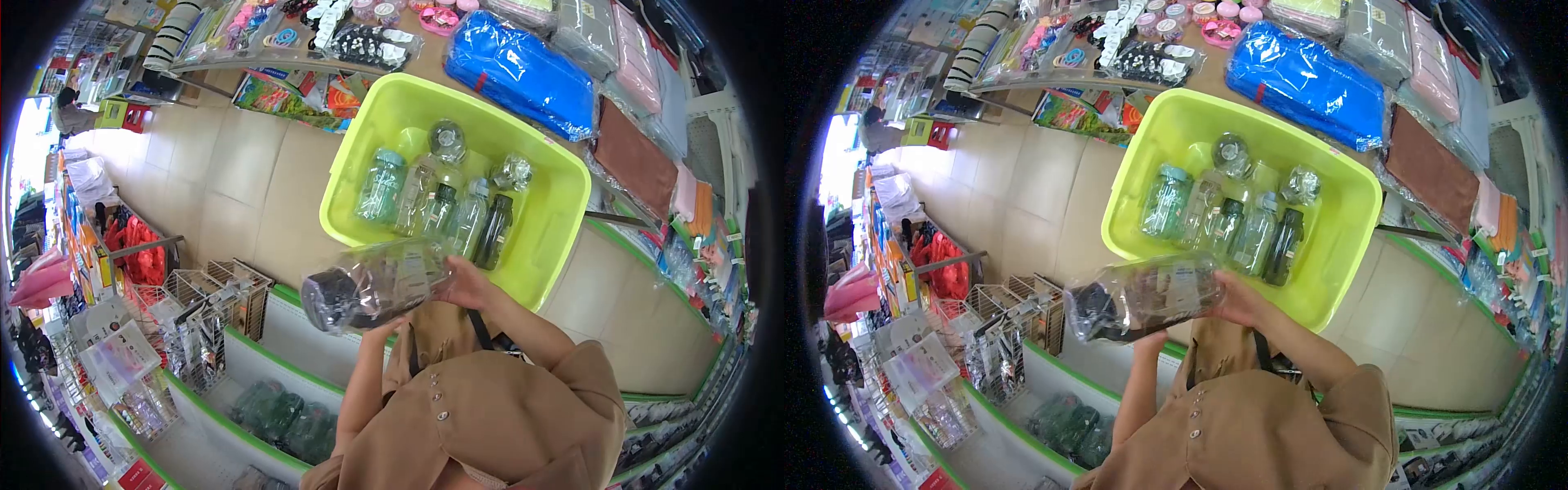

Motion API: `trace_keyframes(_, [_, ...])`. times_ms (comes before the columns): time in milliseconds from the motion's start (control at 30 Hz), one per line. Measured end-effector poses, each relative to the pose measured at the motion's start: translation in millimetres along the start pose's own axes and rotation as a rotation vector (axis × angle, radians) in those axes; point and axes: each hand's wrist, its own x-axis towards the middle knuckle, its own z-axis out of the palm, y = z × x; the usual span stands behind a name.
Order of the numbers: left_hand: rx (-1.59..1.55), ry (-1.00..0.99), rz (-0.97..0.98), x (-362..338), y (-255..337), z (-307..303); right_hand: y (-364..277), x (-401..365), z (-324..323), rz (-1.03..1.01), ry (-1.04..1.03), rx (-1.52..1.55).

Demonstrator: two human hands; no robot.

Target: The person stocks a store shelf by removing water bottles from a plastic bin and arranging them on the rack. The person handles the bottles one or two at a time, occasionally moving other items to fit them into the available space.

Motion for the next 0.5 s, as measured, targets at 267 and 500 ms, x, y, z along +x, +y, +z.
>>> trace_keyframes(267, [-0.406,0.122,0.001,-3,32,-38,-83,84,-39,-0.524,0.557,-1.383])
trace_keyframes(500, [-0.413,0.245,0.047,-30,37,-52,-163,187,-64,-0.591,1.315,-1.975])
